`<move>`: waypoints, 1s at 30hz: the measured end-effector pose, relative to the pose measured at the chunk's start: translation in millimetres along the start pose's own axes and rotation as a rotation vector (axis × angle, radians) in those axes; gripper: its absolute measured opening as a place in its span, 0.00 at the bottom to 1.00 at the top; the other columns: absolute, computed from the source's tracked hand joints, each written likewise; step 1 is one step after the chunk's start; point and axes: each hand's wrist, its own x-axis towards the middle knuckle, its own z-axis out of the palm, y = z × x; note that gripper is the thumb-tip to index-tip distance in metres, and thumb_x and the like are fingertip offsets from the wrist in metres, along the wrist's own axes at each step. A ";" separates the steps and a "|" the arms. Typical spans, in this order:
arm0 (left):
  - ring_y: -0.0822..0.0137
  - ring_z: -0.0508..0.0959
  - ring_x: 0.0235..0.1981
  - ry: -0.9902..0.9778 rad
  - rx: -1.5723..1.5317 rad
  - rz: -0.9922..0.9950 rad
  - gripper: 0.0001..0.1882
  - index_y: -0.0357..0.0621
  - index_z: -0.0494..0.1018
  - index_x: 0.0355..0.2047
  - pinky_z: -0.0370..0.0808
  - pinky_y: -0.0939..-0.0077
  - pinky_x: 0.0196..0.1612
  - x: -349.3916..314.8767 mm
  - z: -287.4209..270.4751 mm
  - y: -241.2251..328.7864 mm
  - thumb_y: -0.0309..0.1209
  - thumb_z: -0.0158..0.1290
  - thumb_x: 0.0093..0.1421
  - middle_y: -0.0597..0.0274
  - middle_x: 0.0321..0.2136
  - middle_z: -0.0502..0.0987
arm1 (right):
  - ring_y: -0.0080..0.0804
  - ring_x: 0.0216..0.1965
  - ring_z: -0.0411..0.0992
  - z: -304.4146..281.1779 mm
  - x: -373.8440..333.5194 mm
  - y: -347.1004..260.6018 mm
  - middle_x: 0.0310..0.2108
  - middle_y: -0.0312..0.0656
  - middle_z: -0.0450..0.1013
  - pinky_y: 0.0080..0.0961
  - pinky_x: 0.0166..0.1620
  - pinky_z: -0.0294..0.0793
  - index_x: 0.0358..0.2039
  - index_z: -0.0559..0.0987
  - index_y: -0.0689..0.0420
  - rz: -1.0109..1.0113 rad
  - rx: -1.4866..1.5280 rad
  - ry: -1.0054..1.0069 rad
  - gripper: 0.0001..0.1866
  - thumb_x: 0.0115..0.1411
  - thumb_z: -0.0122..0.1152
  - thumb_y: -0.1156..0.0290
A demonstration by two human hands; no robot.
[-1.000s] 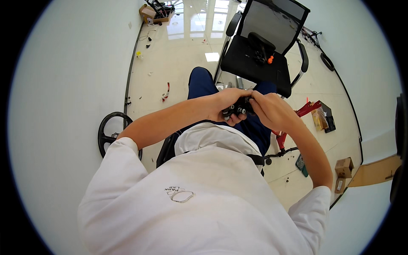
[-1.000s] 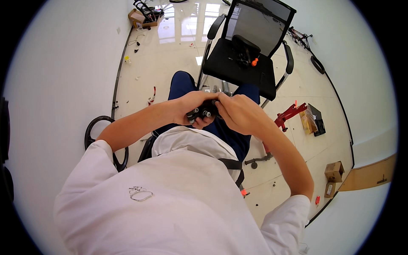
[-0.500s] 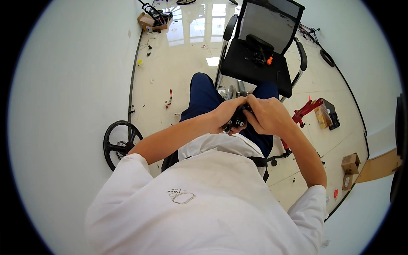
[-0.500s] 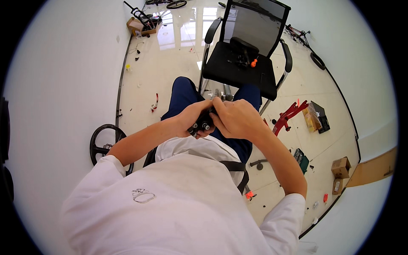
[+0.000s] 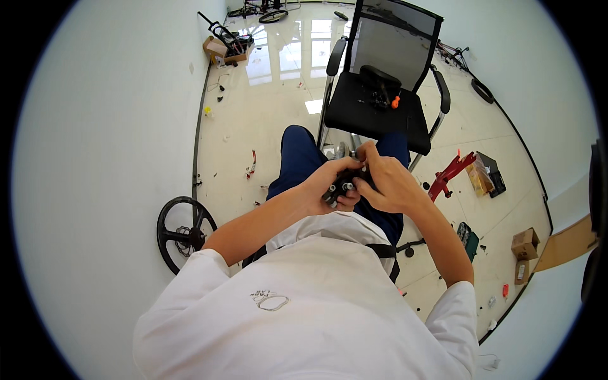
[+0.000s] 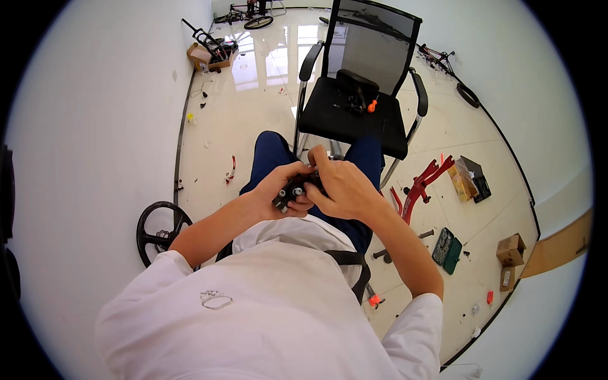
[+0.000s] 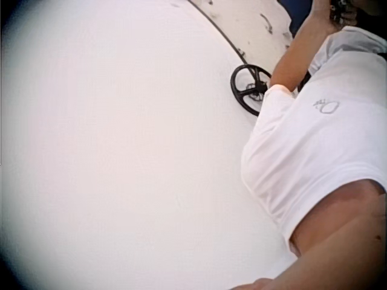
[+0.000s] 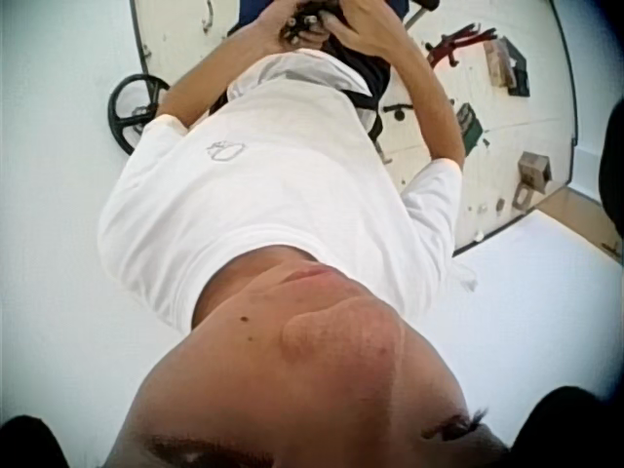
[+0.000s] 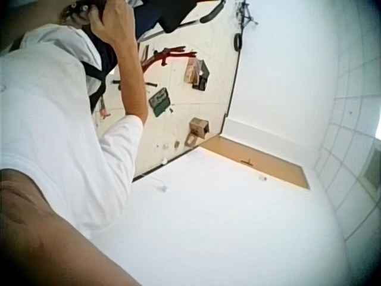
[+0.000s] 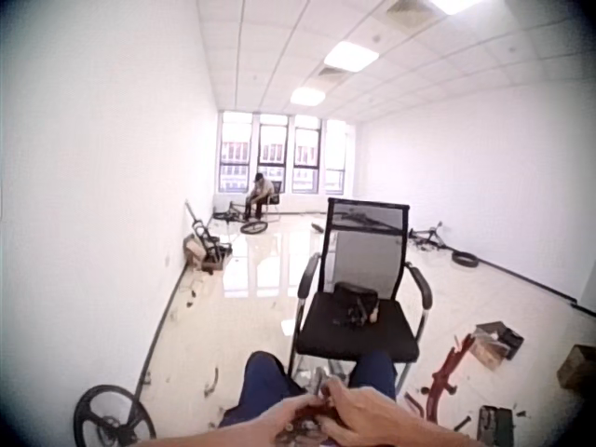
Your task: The person sits on the floor and assembles small mechanical parts, likely a bicycle gear cassette, using their hands. They pick up individual components and fit them together, occasionally using a screwdriver. The workspace is cluttered with tools and parts.
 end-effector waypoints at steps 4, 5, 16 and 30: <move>0.74 0.59 0.11 -0.058 -0.084 0.003 0.19 0.44 0.69 0.27 0.56 0.81 0.13 -7.1 9.0 10.6 0.46 0.41 0.65 0.66 0.13 0.63 | 0.53 0.22 0.70 -12.2 -0.4 -3.1 0.21 0.50 0.70 0.40 0.26 0.66 0.35 0.66 0.61 -0.070 -0.025 0.096 0.14 0.58 0.58 0.65; 0.74 0.59 0.11 -0.086 -0.058 0.027 0.20 0.43 0.69 0.28 0.56 0.81 0.13 -7.8 7.8 14.2 0.46 0.41 0.66 0.66 0.13 0.63 | 0.51 0.21 0.69 -18.6 1.4 -0.1 0.21 0.48 0.70 0.39 0.26 0.66 0.34 0.67 0.61 -0.102 -0.090 0.108 0.14 0.59 0.58 0.65; 0.73 0.65 0.10 0.283 0.435 0.318 0.27 0.44 0.72 0.31 0.58 0.80 0.10 -6.0 4.1 17.7 0.53 0.34 0.68 0.62 0.14 0.71 | 0.51 0.18 0.65 -9.9 -14.5 6.1 0.15 0.51 0.64 0.36 0.22 0.61 0.29 0.69 0.63 0.128 0.055 -0.031 0.12 0.67 0.50 0.68; 0.73 0.66 0.10 0.313 0.486 0.383 0.28 0.41 0.72 0.31 0.60 0.80 0.10 1.9 0.1 9.7 0.53 0.37 0.66 0.63 0.14 0.71 | 0.25 0.17 0.53 44.1 -34.9 18.0 0.14 0.37 0.59 0.25 0.22 0.56 0.27 0.68 0.63 0.294 0.539 0.139 0.17 0.71 0.42 0.65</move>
